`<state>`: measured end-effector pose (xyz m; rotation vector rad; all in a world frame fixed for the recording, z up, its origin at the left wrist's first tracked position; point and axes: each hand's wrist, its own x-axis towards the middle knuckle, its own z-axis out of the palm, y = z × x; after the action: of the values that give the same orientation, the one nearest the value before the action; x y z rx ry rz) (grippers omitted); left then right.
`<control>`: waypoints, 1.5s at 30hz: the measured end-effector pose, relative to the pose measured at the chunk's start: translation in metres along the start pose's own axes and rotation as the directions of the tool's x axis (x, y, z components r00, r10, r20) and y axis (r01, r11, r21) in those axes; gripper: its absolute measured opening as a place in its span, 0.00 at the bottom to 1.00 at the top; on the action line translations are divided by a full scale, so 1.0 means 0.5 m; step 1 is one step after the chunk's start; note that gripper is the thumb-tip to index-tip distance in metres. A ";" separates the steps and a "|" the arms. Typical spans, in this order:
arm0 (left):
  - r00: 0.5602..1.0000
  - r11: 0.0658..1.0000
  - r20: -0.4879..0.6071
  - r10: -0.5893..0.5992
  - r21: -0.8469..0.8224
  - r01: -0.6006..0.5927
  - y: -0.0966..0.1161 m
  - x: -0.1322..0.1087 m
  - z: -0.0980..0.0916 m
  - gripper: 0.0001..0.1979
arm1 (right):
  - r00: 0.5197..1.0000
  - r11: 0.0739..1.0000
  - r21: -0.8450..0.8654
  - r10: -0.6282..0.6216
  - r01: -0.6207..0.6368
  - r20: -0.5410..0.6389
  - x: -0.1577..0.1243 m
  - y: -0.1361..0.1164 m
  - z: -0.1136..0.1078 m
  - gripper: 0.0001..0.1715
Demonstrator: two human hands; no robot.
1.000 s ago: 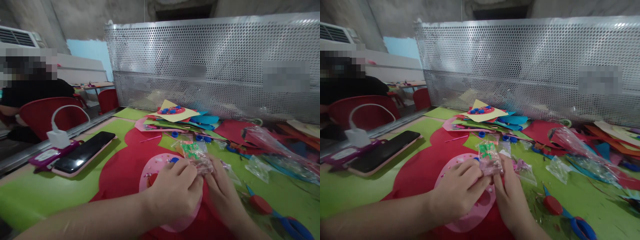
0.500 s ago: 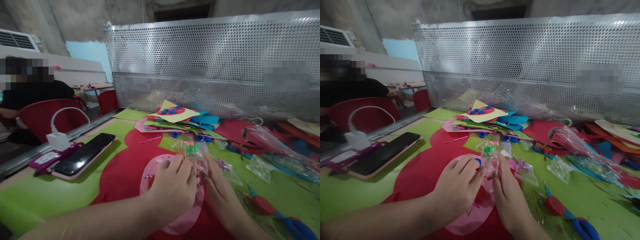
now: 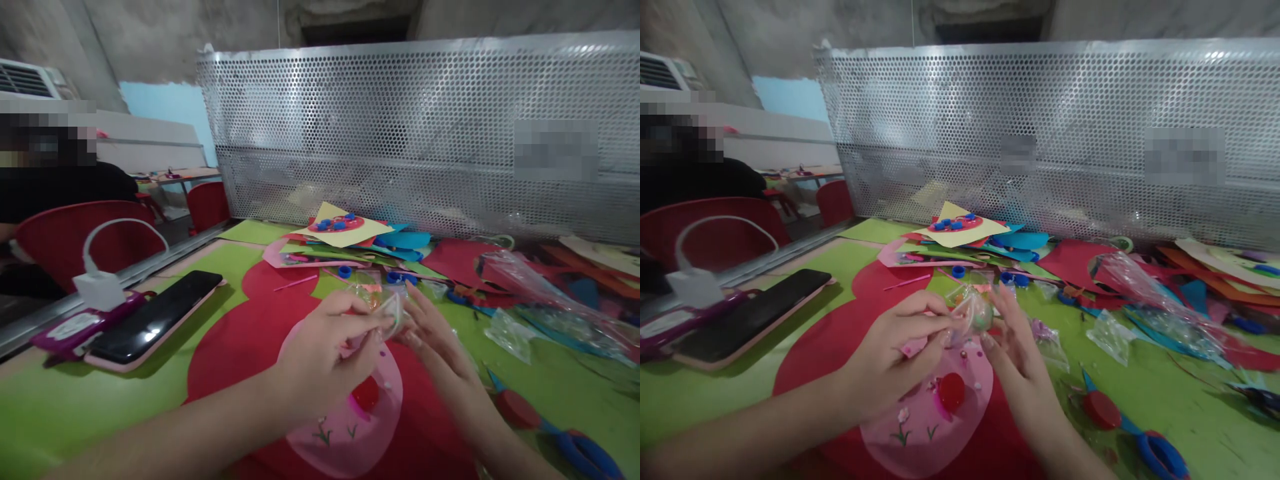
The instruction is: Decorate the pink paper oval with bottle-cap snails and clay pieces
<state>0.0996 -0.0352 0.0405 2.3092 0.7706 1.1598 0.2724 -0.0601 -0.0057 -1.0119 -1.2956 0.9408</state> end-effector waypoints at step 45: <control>0.810 0.954 0.539 -0.231 -0.037 0.297 -0.026 0.024 -0.042 0.16 | 0.965 0.969 0.024 0.248 -0.247 -0.083 0.014 -0.019 -0.012 0.16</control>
<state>0.0847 -0.0150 0.0512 2.1720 0.7480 0.3921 0.2785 -0.0566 0.0054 -1.2103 -1.1064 1.0812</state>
